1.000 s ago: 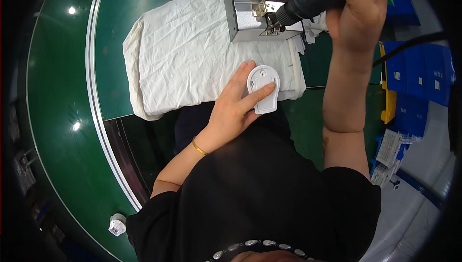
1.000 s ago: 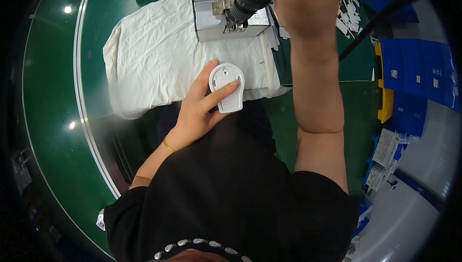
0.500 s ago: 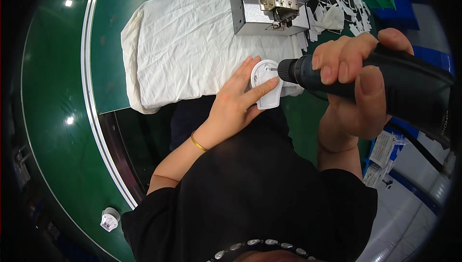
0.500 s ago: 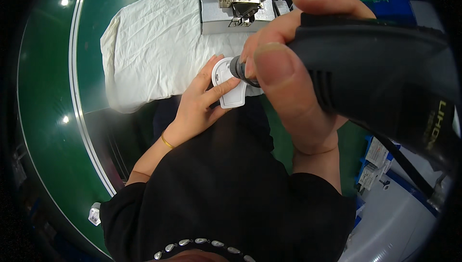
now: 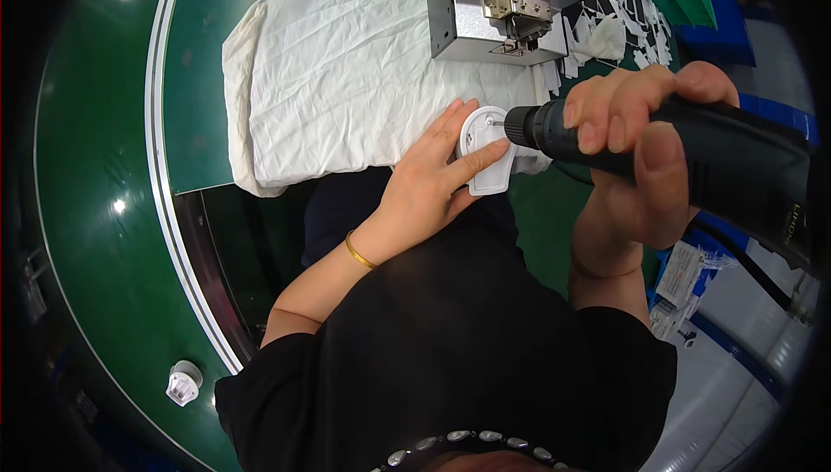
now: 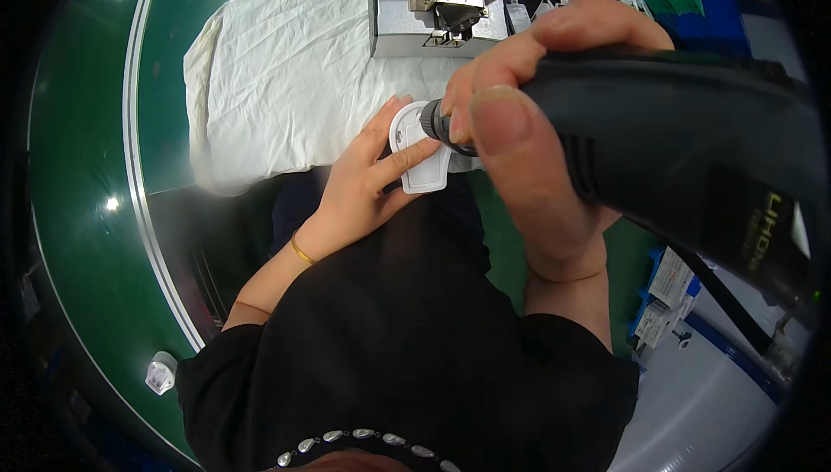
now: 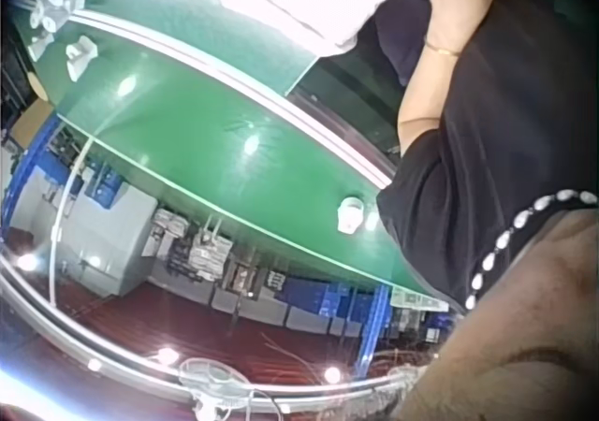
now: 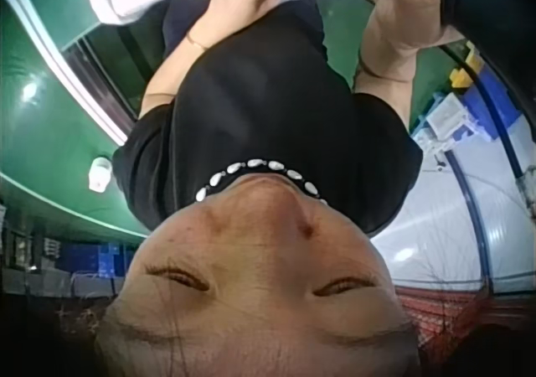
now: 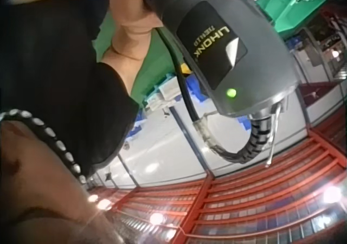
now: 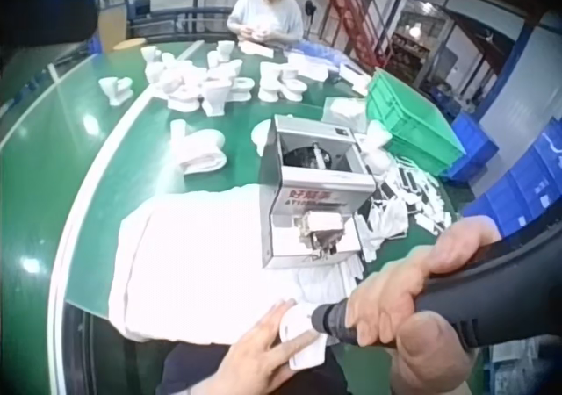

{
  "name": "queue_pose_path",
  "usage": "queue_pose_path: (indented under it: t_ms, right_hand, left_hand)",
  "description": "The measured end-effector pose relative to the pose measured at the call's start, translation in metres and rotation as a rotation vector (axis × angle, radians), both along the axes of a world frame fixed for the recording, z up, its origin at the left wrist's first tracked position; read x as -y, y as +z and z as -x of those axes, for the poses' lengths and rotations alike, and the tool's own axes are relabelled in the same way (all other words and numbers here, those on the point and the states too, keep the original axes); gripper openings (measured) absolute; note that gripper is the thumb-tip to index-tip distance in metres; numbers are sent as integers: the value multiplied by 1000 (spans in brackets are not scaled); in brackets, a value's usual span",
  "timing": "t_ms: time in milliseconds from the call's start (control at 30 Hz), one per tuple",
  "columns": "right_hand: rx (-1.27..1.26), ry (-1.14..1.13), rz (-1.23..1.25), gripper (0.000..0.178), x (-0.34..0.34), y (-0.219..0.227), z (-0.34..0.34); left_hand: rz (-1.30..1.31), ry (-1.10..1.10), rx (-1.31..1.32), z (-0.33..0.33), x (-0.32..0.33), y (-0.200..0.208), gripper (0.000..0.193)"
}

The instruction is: Assembling and screwing together plastic housing components for an electronic device at a factory workbench.

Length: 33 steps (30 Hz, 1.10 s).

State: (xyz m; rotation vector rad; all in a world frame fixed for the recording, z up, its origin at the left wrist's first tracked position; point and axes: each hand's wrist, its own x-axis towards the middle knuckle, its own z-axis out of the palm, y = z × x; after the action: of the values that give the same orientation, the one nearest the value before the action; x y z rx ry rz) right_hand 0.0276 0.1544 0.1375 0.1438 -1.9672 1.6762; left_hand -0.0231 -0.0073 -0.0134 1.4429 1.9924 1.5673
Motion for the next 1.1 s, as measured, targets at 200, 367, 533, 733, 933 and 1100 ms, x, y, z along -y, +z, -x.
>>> queue_pose_path:
  t_ms: [200,367,533,733,933,1100]
  right_hand:
    - [33,-5,-13,36,2,-1,5]
    - [56,-7,21,34,9,-3,5]
    - [101,-63,-258,43,-11,-3,3]
    - [-18,-86,365,40,-70,-5,-17]
    - [414,-760,349,31,-178,-82,-37]
    - [509,-904,423,30,-207,-133,-50]
  left_hand:
    - [9,2,-5,0,1,1,71]
    - [-3,-4,1,0,2,-1,72]
    - [0,-3,12,-1,0,4,74]
    - [94,133,-198,-4,-4,17,64]
    - [159,-205,-653,15,2,35,36]
    - [196,-127,-814,50,25,61,30]
